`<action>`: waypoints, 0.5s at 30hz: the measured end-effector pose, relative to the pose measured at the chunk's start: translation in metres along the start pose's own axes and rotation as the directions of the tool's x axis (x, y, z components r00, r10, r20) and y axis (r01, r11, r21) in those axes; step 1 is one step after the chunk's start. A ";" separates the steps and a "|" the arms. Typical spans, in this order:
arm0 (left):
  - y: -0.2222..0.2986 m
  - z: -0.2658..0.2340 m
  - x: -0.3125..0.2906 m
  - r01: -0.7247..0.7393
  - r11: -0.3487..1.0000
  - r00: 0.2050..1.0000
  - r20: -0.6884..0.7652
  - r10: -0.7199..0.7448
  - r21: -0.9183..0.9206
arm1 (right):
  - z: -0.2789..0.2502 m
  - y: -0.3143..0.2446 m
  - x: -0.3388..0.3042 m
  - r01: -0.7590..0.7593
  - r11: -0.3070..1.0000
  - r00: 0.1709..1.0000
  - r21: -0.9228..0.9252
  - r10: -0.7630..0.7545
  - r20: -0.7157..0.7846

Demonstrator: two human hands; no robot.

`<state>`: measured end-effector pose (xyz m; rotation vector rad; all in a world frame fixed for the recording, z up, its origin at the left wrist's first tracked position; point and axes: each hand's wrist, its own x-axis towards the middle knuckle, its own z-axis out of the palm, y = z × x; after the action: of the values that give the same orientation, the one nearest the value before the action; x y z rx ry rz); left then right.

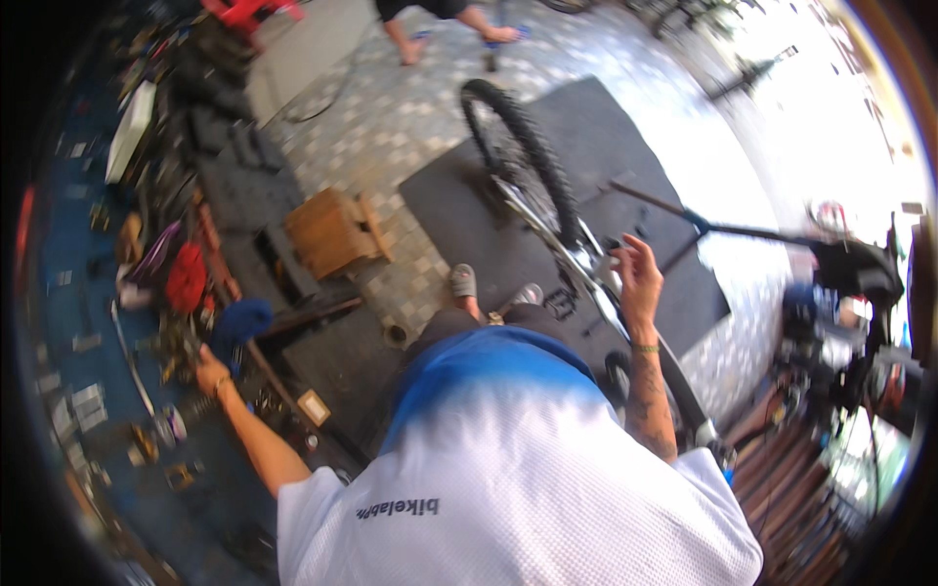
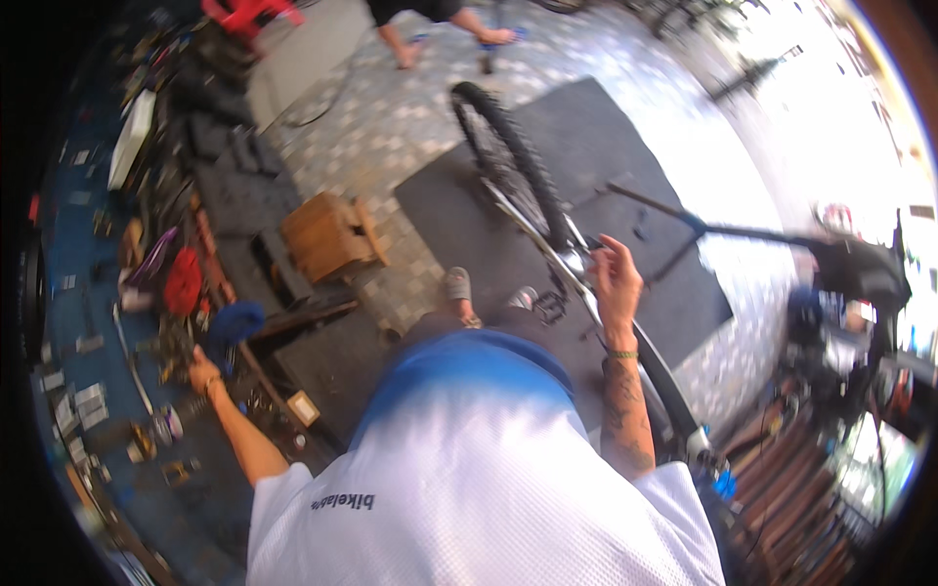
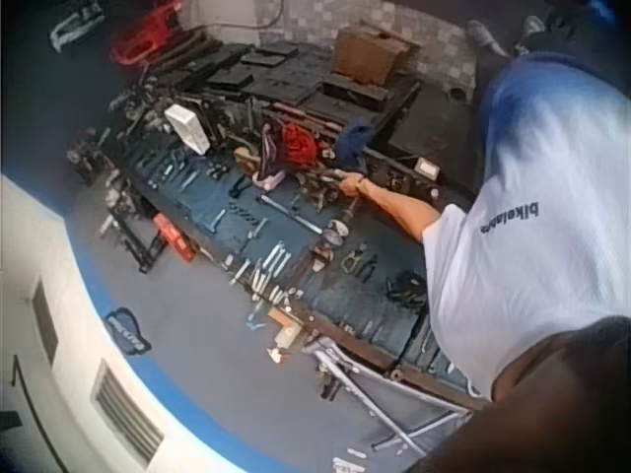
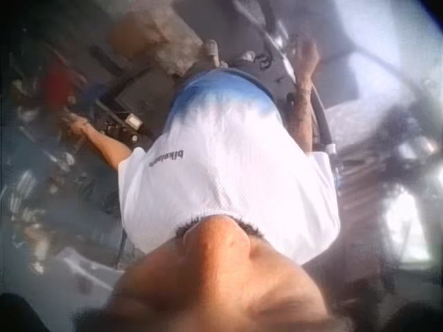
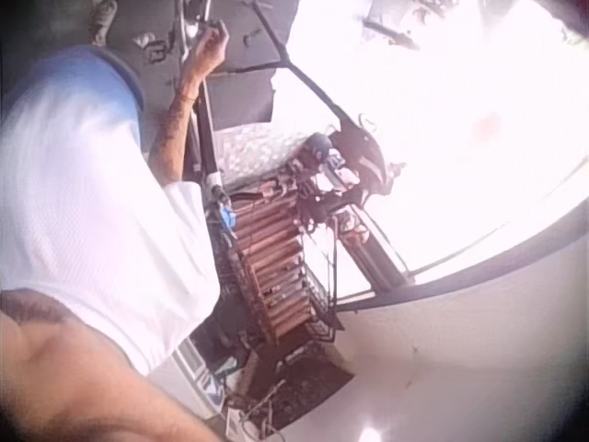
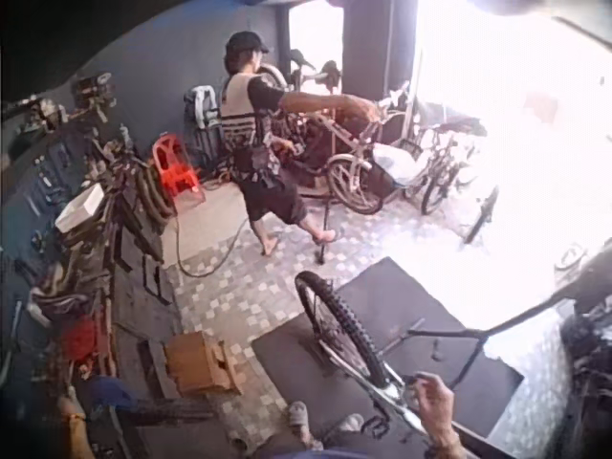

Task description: The person assembles a bicycle by attaching the seat post and handlebar stem to the frame. They insert the seat post into the frame, adjust the handlebar stem, and tighten bolts to secure the components.

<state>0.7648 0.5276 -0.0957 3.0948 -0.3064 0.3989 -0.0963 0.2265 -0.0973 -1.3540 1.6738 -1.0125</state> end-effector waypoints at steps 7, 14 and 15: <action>0.091 -0.075 -0.023 -0.149 0.944 0.942 -0.333 0.045 -0.294 | -0.077 0.041 -0.049 -0.068 0.998 0.977 0.001 0.066 -0.203; 0.261 -0.209 -0.164 -0.168 -0.074 0.950 -0.182 0.255 -0.983 | -0.110 0.054 -0.046 -0.051 0.996 0.945 0.077 0.073 -0.319; 0.294 -0.238 -0.180 -0.109 -0.318 0.908 -0.225 0.354 -0.942 | -0.108 0.057 -0.041 -0.034 0.994 0.947 0.100 0.064 -0.316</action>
<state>0.4770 0.2813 0.0841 1.2240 -0.7759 -0.1736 -0.2095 0.2874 -0.1017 -1.1254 1.8574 -1.3192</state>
